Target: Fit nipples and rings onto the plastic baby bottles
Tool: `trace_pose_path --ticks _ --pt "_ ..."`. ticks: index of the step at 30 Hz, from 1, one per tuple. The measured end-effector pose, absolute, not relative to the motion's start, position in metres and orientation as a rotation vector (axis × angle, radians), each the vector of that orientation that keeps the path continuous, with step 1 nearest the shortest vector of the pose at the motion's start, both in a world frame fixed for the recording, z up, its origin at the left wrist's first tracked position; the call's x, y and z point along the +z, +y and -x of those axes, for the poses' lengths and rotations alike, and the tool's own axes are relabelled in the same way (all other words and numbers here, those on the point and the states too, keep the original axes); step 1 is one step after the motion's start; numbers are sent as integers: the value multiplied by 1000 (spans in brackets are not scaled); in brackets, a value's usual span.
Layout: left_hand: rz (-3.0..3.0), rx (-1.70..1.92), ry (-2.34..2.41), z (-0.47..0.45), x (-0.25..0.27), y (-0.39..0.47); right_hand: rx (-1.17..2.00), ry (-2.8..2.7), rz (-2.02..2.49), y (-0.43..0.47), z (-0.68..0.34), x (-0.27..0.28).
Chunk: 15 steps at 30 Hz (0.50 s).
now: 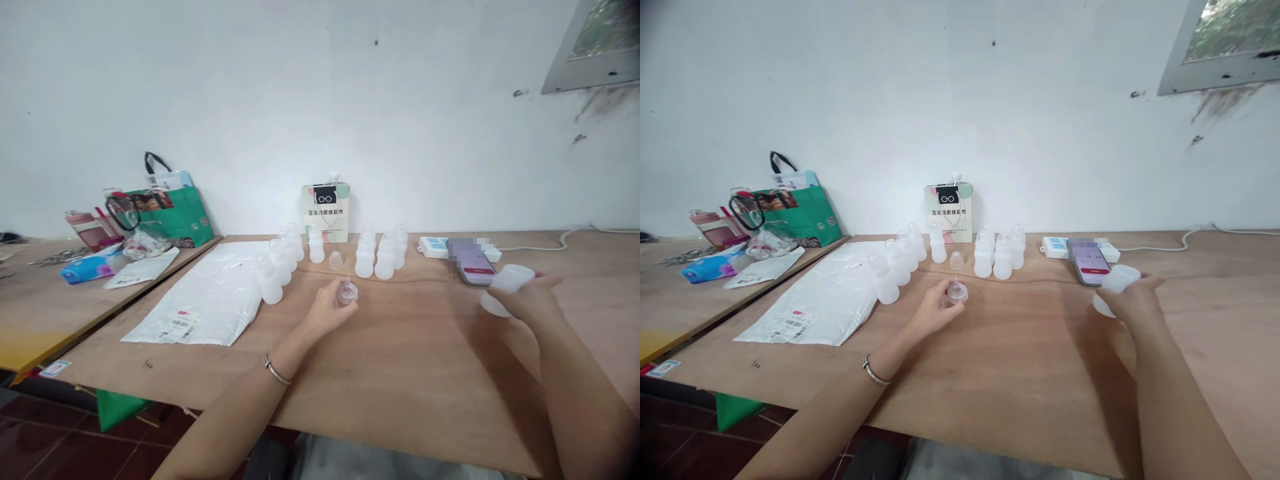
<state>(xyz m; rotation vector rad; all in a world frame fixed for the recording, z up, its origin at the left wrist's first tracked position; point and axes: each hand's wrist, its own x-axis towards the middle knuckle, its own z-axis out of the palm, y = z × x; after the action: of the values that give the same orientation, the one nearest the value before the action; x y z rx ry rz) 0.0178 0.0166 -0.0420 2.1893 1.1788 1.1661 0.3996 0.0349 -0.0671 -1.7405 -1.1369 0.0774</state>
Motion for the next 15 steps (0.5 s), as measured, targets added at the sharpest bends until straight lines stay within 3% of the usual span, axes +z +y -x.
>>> trace_pose_path --ticks 2,10,15 --pt "-2165 1205 1174 -18 -40 16 236 -982 1901 31 -376 -56" --pt "-1881 1534 979 -17 -44 29 654 -1517 1156 15 -217 -59" --pt "-1819 1485 839 -16 -37 27 702 -1676 1012 9 -185 -78"
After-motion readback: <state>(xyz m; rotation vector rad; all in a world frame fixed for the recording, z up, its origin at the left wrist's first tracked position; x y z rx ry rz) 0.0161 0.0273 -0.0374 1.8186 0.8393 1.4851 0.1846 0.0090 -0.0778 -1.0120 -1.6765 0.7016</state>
